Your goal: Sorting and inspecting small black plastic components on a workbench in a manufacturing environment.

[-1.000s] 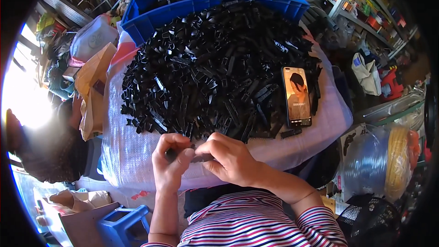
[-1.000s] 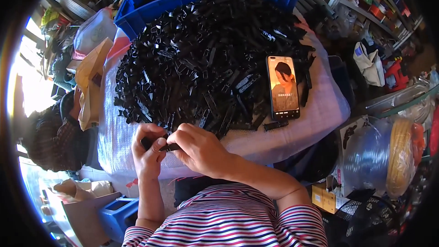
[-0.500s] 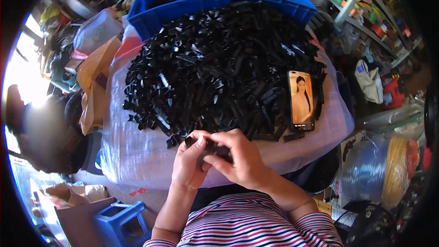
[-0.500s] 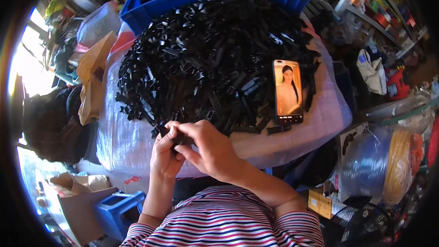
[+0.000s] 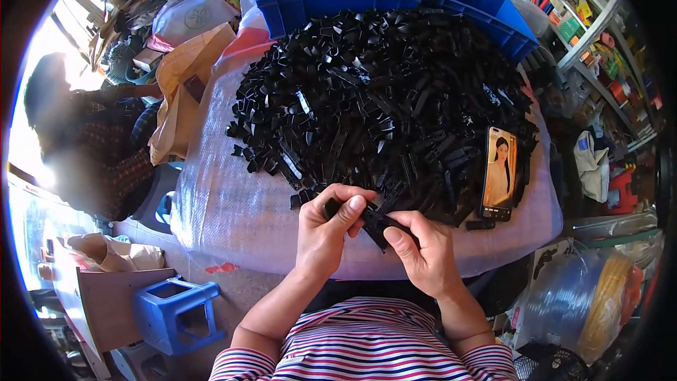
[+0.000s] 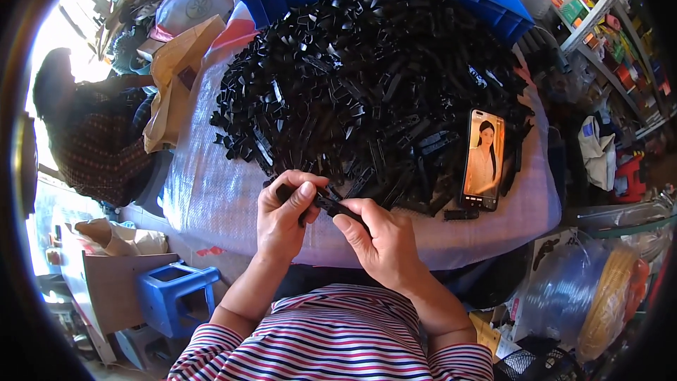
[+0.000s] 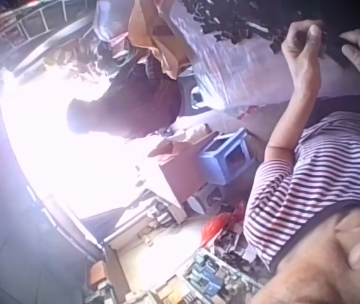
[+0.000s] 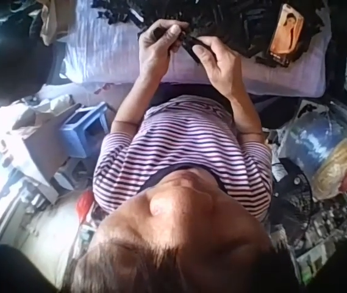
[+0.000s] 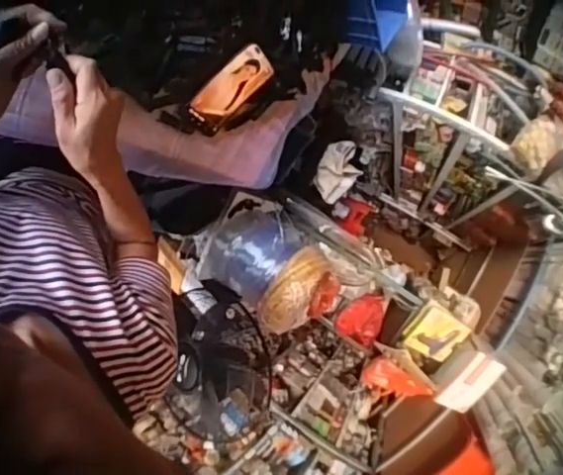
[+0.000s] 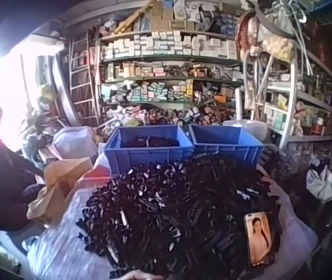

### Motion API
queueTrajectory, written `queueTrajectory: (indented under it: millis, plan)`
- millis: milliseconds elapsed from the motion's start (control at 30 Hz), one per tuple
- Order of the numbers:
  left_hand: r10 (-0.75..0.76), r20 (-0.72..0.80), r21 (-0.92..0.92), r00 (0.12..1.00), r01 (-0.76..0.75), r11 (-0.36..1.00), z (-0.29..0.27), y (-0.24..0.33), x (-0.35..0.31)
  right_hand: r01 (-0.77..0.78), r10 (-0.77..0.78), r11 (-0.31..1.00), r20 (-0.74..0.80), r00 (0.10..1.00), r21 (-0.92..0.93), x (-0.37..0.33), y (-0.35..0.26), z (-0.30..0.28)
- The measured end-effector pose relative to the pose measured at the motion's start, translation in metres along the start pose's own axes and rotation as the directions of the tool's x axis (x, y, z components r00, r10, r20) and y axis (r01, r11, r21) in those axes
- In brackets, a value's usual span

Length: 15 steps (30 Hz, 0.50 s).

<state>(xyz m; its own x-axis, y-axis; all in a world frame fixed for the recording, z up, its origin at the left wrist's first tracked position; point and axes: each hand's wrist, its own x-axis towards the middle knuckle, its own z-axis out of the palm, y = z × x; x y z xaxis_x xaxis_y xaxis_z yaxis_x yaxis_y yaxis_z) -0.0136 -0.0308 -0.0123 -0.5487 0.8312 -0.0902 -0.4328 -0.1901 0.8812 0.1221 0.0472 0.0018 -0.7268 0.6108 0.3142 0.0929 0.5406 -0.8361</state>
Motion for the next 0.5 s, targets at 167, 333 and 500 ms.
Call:
queueTrajectory:
  millis: [167,333,500]
  plan:
    - [0.055,-0.035,0.060,0.998,-0.052,0.997,0.000,0.000,-0.002,-0.020,0.020,0.999,0.017,1.000,-0.029,0.001,-0.003,0.001]
    - [0.229,-0.091,0.314,0.969,-0.191,0.930,0.010,0.000,-0.004,-0.124,0.127,0.991,-0.063,0.990,0.052,-0.005,0.004,0.013]
    - [0.497,0.030,0.515,0.867,-0.439,0.736,0.009,0.004,-0.012,0.019,-0.017,1.000,-0.136,0.991,0.018,-0.003,0.000,0.034]
